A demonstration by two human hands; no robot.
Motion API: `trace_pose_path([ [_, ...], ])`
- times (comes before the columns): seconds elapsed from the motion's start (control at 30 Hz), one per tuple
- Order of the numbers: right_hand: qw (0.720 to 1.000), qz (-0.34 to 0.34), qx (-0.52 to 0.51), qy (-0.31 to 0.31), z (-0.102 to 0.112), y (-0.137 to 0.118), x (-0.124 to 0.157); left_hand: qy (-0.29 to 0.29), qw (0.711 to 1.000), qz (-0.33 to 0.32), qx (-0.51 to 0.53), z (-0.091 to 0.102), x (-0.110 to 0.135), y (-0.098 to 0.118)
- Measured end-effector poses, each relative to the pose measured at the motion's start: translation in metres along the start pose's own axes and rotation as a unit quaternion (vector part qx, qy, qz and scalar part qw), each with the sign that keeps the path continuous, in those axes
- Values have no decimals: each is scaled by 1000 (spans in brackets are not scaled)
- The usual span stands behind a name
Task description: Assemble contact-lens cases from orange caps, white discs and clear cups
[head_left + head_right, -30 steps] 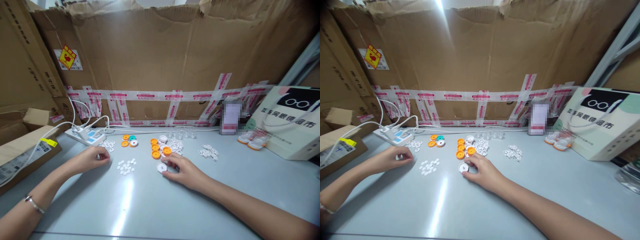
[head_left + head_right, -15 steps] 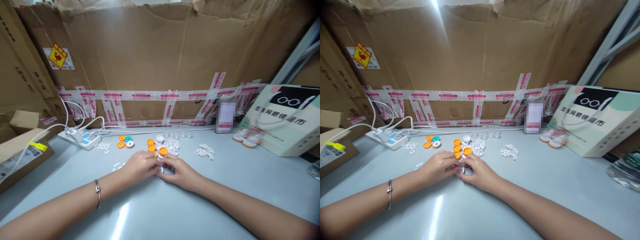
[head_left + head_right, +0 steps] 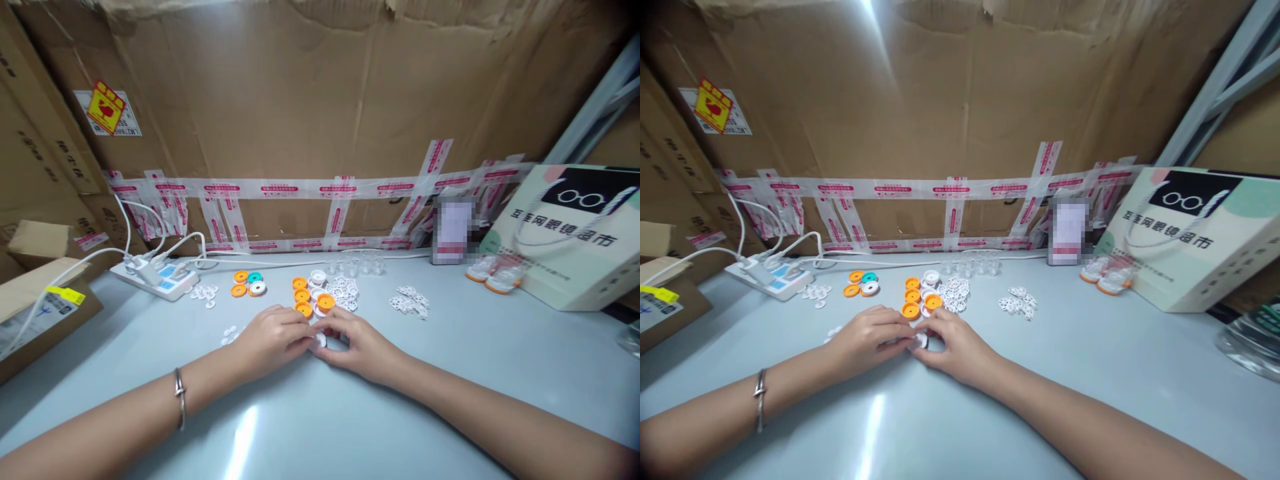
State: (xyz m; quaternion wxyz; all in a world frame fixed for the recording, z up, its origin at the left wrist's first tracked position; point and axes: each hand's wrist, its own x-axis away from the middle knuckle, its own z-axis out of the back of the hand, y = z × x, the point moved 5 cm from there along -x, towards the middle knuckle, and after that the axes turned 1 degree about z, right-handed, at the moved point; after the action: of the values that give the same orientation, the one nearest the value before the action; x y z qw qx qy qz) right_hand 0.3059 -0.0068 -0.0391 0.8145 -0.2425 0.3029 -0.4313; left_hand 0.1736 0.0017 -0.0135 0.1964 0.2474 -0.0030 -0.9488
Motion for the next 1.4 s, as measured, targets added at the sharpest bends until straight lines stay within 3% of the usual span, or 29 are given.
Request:
trace_pose_path([
  [0.2,1000,-6,-17,10,3,2,2,-6,998,35,59,2,12,-1],
  [0.47,996,-17,-79,42,2,3,5,-22,994,70,82,-9,20,-5],
  [1.03,985,-43,-162,42,-1,7,0,-2,989,119,86,-10,15,-13],
  [1.2,987,-38,-150,44,-2,8,0,-2,983,141,120,-9,14,-15],
  [1.4,994,-16,-95,48,0,5,0,6,989,115,93,-9,14,-15],
])
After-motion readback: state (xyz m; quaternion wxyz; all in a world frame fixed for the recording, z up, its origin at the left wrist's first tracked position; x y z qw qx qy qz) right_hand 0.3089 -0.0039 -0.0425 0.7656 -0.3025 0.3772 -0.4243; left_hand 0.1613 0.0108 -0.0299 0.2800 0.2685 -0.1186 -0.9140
